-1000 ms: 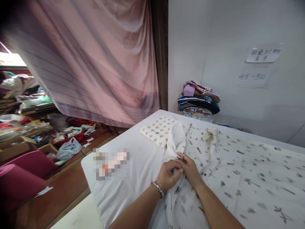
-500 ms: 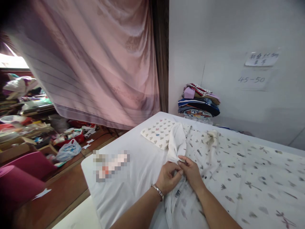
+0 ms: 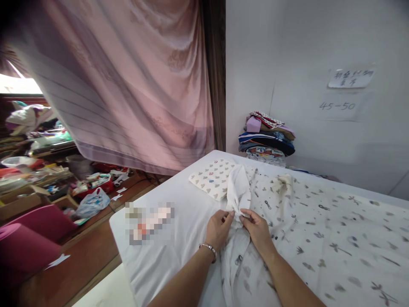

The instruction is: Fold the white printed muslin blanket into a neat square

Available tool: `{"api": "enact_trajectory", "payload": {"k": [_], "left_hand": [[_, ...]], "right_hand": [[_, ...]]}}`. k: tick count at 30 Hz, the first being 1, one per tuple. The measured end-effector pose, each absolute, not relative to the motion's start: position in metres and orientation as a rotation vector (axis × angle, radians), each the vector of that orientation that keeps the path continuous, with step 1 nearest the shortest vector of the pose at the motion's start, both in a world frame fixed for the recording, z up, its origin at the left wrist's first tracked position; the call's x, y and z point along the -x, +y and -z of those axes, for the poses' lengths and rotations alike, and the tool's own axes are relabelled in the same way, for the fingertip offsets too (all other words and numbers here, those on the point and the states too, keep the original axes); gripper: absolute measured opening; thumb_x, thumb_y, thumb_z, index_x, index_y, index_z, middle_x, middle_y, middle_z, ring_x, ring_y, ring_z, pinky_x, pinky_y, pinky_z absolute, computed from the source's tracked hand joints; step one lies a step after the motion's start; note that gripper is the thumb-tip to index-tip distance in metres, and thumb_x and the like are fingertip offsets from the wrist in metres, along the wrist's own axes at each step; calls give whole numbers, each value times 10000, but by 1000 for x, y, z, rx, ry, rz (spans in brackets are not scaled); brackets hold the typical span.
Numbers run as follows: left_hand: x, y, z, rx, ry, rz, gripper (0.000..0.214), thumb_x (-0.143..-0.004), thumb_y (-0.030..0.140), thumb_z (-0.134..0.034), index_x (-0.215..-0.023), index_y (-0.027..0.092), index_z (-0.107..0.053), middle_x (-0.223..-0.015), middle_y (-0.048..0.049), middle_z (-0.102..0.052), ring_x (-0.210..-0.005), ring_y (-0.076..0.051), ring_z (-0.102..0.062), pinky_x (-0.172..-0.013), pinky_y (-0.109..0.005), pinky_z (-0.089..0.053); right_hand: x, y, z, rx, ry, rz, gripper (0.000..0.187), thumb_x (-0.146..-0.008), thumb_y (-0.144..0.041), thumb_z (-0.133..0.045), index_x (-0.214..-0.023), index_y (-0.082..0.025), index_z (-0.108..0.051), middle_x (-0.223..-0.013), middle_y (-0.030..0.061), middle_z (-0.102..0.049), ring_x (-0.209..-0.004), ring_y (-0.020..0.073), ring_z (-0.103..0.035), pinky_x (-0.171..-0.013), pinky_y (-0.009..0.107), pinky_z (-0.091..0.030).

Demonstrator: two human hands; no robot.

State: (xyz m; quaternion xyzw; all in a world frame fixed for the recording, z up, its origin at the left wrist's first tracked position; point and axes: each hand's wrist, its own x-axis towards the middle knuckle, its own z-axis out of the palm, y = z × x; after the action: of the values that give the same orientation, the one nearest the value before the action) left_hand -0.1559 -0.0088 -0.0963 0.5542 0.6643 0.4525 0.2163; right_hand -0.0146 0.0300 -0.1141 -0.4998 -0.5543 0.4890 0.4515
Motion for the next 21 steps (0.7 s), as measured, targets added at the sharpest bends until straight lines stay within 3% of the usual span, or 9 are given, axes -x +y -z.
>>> {"api": "enact_trajectory", "payload": {"k": [12, 21], "left_hand": [[166, 7, 100, -926, 1441, -1651, 272, -714, 416, -572, -737, 145, -588, -523, 53, -435, -477, -72, -350, -458, -191, -279], [202, 28, 66, -756, 1354, -1911, 228, -661, 375, -630, -706, 157, -579, -629, 37, -499, -593, -91, -429, -569, -201, -355]], "right_hand": [[15, 23, 108, 1176, -1443, -1151, 451, -701, -451, -595, -1044, -160, -631, -672, 17, -626, -616, 147, -552, -609, 267, -466], [21, 46, 49, 1094, -1637, -798, 314, -746, -453, -546, -867, -172, -615, -562, -11, -542, -521, 126, -502, -482, 226, -379]]}}
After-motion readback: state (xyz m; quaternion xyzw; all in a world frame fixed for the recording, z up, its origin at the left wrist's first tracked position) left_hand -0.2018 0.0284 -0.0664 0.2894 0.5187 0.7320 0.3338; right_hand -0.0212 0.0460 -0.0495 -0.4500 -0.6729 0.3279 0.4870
